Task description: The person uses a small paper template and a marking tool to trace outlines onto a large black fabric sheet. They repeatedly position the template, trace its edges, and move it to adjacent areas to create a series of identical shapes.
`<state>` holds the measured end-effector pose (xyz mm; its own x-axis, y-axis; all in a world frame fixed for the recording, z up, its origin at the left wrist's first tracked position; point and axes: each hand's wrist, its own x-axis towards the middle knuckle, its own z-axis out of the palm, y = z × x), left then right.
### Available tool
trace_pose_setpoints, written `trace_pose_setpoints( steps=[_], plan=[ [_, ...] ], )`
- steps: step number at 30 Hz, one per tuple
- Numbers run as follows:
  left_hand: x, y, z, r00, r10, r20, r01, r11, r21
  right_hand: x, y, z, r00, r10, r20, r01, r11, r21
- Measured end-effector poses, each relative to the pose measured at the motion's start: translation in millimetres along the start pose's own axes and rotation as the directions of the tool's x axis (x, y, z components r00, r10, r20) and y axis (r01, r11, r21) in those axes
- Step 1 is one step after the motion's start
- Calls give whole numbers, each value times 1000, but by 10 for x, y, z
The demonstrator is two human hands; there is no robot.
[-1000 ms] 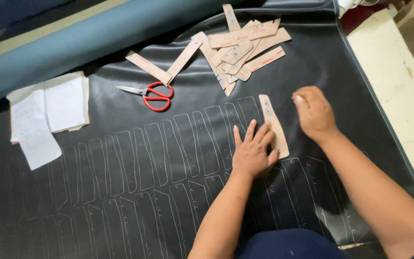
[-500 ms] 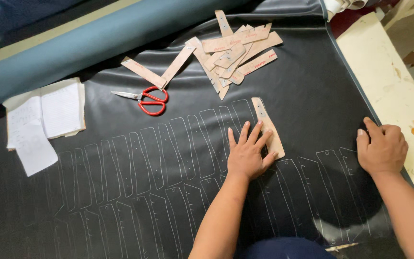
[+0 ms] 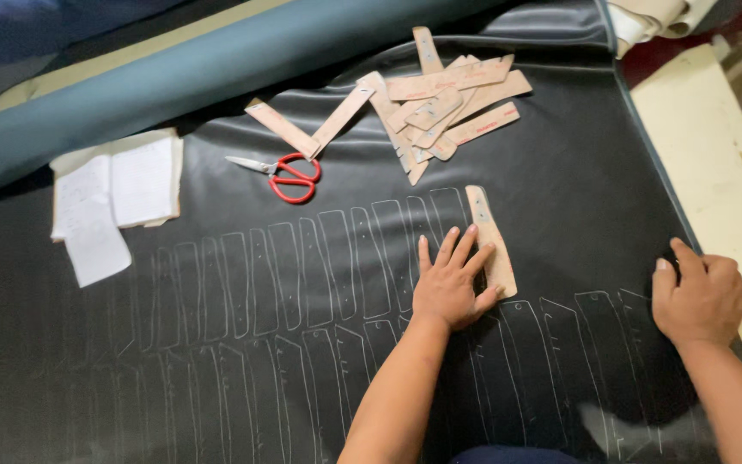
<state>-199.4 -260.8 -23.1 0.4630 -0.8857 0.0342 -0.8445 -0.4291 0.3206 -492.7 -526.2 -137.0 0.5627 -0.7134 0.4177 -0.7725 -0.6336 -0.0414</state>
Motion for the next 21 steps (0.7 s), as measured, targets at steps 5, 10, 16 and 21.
trace_pose_setpoints(
  steps=[5, 10, 16, 21],
  plan=[
    [13, -10, -3, 999, -45, 11, 45, 999, -5, -40, 49, 83, 1000, -28, 13, 29, 999, -27],
    [4, 4, -16, 998, -68, 3, 68, 998, 7, -68, 114, 193, 998, -61, 31, 64, 994, -94],
    [20, -43, 21, 997, -70, -11, 71, 995, 76, -20, 108, 298, 996, -92, 15, 93, 994, -65],
    [-7, -128, 115, 995, -61, -77, 62, 998, 13, -26, 20, 229, 998, -56, 1, 56, 997, 60]
  ],
)
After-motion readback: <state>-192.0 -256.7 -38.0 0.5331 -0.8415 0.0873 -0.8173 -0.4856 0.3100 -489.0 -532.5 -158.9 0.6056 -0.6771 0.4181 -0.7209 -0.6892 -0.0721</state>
